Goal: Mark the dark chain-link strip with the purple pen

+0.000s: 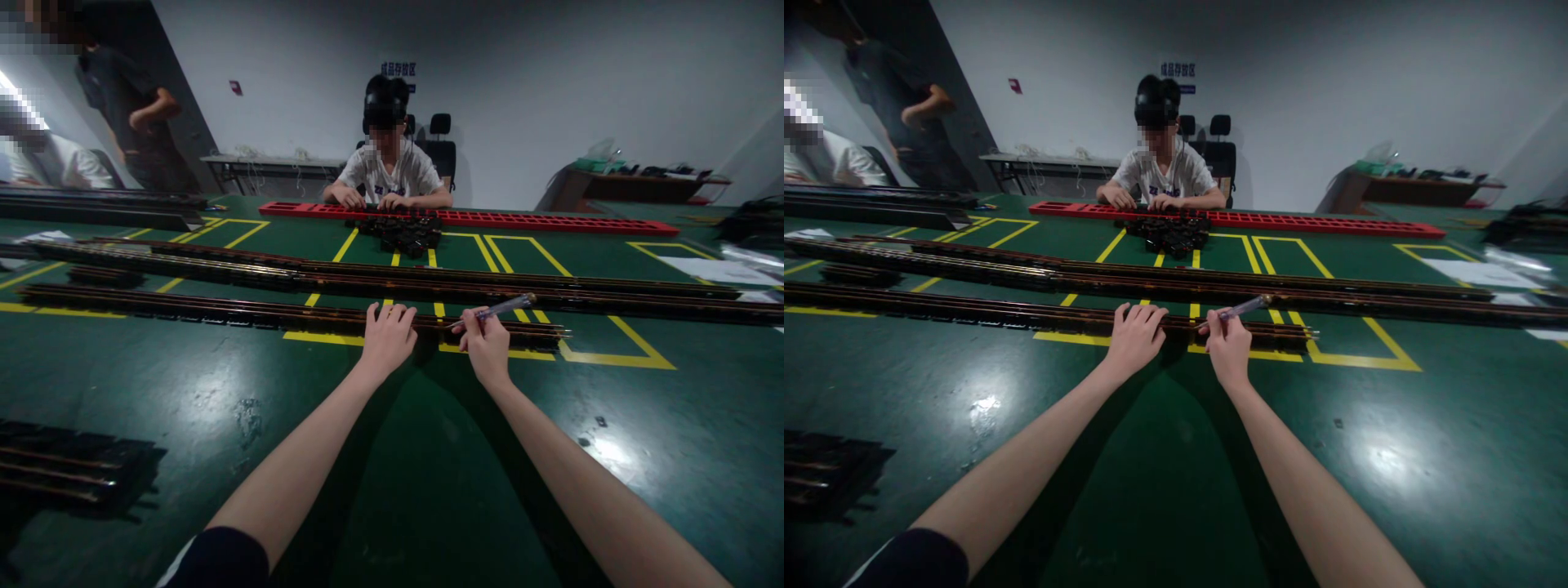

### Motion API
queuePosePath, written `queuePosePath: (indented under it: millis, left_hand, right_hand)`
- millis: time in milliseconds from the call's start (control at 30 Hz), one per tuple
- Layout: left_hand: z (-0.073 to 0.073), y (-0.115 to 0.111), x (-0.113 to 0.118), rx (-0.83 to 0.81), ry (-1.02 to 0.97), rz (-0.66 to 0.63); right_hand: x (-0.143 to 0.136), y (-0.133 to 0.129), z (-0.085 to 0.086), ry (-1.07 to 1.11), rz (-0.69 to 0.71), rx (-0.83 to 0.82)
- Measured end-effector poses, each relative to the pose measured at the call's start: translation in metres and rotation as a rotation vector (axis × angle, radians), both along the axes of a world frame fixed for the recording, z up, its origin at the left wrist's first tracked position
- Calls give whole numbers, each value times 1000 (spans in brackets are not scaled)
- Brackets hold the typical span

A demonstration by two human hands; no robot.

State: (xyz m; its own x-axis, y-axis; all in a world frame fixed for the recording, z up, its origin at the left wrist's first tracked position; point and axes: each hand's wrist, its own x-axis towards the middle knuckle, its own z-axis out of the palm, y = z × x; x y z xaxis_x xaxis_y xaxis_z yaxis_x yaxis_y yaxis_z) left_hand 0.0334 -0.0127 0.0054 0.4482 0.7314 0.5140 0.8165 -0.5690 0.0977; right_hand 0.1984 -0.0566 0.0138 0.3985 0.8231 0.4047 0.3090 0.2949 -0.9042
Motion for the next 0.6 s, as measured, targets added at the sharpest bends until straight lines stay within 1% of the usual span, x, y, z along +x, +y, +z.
queuePosePath:
  millis: [300, 600]
  left_hand:
    - [4, -2, 0, -22, 26, 9]
    - [4, -1, 0, -15, 29, 14]
  right_hand:
    - [0, 0, 0, -22, -3, -5]
    - [0, 0, 0, -19, -18, -15]
